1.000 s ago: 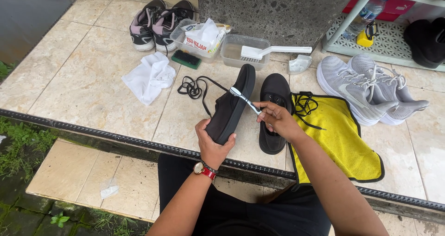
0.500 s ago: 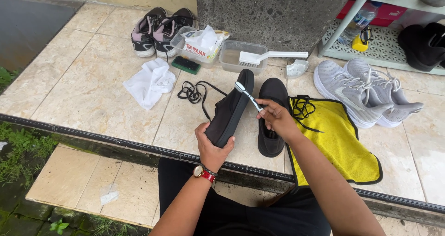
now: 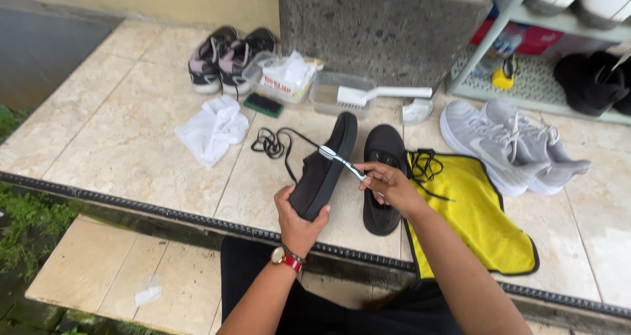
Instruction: Brushing the sides of a black shoe with a toothbrush and cleaning solution.
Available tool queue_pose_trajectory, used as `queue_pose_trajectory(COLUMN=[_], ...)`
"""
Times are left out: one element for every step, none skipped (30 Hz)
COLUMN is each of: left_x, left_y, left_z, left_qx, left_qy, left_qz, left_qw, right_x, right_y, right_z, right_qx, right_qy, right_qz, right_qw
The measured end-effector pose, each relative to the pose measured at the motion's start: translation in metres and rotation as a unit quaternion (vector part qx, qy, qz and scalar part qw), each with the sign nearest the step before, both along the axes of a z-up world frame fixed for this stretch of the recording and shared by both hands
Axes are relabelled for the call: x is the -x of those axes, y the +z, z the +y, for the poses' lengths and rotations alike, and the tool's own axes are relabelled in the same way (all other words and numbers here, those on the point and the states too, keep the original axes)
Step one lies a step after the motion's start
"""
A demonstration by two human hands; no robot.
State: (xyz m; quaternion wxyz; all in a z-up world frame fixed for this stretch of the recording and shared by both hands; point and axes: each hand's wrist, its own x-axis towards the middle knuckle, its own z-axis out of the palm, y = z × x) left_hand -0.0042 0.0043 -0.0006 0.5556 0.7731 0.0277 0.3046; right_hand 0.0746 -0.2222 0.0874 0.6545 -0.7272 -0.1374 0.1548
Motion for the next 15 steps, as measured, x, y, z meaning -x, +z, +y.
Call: queue_pose_trajectory(left_x=[-0.009,-0.007,-0.005,-0.005,-0.005,-0.005,-0.005,-0.005,-0.005,-0.004,-0.003,-0.005,-0.004,-0.004,-0.004], left_y=[0.003,0.002,0.000,0.001,0.002,0.002,0.002,0.002,0.002,0.002,0.003,0.005,0.005,0.005,0.005], left_z=[-0.001,-0.002,-0.004,-0.003,-0.003,-0.003,-0.003,-0.003,-0.003,-0.003,-0.002,-0.002,-0.002,-0.002,-0.003], left_qx=[0.000,0.000,0.001,0.001,0.005,0.009,0.010,0.012,0.015,0.015,0.016,0.016,0.017,0.018,0.019], left_qy=[0.002,0.003,0.005,0.006,0.004,0.000,0.001,0.004,0.006,0.007,0.005,0.003,0.003,0.002,0.002], left_qz=[-0.009,-0.004,0.002,0.001,0.006,0.011,0.011,0.012,0.012,0.015,0.014,0.011,0.012,0.014,0.015], left_qw=[1.000,1.000,1.000,1.000,1.000,1.000,1.000,1.000,1.000,1.000,1.000,1.000,1.000,1.000,1.000], right_x=[-0.012,-0.016,-0.020,-0.025,-0.030,-0.035,-0.032,-0.029,-0.026,-0.023,-0.019,-0.018,-0.013,-0.009,-0.005], right_y=[0.001,-0.003,-0.008,-0.014,-0.020,-0.026,-0.023,-0.021,-0.020,-0.018,-0.017,-0.014,-0.013,-0.010,-0.008], right_z=[-0.001,-0.002,-0.003,-0.003,-0.004,-0.005,-0.003,-0.002,-0.001,0.000,0.000,0.001,0.001,0.001,0.001], right_qx=[0.000,-0.006,-0.012,-0.012,0.004,0.021,0.021,0.024,0.026,0.027,0.030,0.032,0.033,0.022,0.011], right_qy=[0.002,-0.031,-0.064,-0.063,-0.064,-0.067,-0.066,-0.061,-0.056,-0.055,-0.040,-0.025,-0.025,-0.011,0.003], right_qz=[-0.009,-0.024,-0.039,-0.040,-0.042,-0.043,-0.043,-0.036,-0.030,-0.026,-0.018,-0.011,-0.010,-0.002,0.005], right_qw=[1.000,0.999,0.997,0.997,0.997,0.997,0.997,0.997,0.998,0.998,0.999,0.999,0.999,1.000,1.000])
